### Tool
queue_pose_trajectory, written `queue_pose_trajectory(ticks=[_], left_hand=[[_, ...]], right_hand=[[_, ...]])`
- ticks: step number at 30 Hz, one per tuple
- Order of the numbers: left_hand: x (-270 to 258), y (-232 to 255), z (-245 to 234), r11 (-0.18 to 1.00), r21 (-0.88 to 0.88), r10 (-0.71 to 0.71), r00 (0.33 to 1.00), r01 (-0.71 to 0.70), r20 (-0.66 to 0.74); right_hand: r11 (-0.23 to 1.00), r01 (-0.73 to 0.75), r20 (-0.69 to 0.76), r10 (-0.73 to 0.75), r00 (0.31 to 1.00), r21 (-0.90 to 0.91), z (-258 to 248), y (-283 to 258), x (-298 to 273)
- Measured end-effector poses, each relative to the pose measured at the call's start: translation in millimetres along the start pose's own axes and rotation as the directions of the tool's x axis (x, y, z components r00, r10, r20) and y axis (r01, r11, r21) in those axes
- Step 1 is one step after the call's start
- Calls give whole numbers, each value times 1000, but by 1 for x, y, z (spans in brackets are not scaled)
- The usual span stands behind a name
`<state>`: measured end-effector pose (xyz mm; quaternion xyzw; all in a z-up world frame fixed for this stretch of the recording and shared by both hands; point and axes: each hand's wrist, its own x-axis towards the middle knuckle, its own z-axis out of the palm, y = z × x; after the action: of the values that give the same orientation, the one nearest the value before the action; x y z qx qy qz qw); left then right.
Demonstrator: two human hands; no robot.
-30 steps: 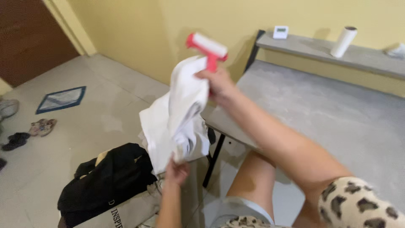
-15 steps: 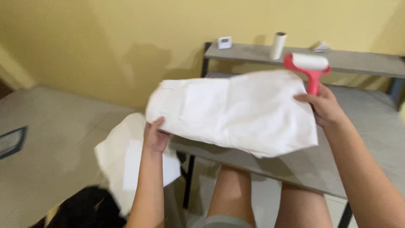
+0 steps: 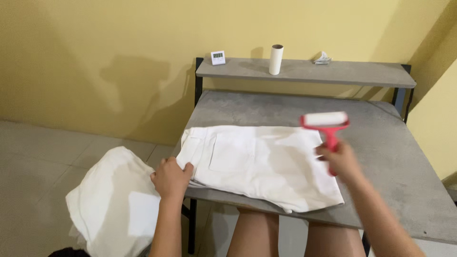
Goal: The person uses a lint roller to roll over a pair of white pants laid on a table, then folds the pants and places them into a laundry basket. The person repeats this process with another pair of white pants.
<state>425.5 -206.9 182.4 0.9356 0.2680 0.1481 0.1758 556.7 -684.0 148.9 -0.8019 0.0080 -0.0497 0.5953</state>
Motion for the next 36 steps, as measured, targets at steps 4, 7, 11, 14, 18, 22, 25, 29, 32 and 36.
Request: queue_pose_trajectory(ticks=[4,7,11,14,18,22,25,29,32,36], left_hand=[[4,33,-10,939,-317,103,989,-131,-104],[12,81,-21,749,-583,223,948,-315,-226],[11,173,-19,262,-895,412,880,-362,-235],[9,226,-17,315,-903,619,785,-293,-39],[3,267,-11,-90,-986,825,545,-139,-153],[-18,269,-4,265,-892,769,639,-367,-35],[-42,267,1,512,-774,730,664,-371,165],[-61,264,14,299,-802,681,704,-518,-201],[-57,255,28,298,-820,580,775,-489,-251],[-31,219,51,499,-786,410,898,-366,-157]], right_hand=[[991,73,197,-93,976,108,57,-41,-35],[982,139,223,-165,961,130,92,-84,-58],[950,209,230,-262,937,230,111,-129,-75],[877,435,29,-449,893,203,101,-146,-66],[941,291,-318,-226,921,175,57,-140,-43],[754,429,-301,-314,900,497,9,-122,-26],[732,417,-275,-315,908,539,-1,-105,-24],[718,358,-190,-307,932,597,35,-87,-25],[688,313,-155,-283,947,655,58,-80,-27],[664,313,-220,-222,950,679,67,-83,-27]])
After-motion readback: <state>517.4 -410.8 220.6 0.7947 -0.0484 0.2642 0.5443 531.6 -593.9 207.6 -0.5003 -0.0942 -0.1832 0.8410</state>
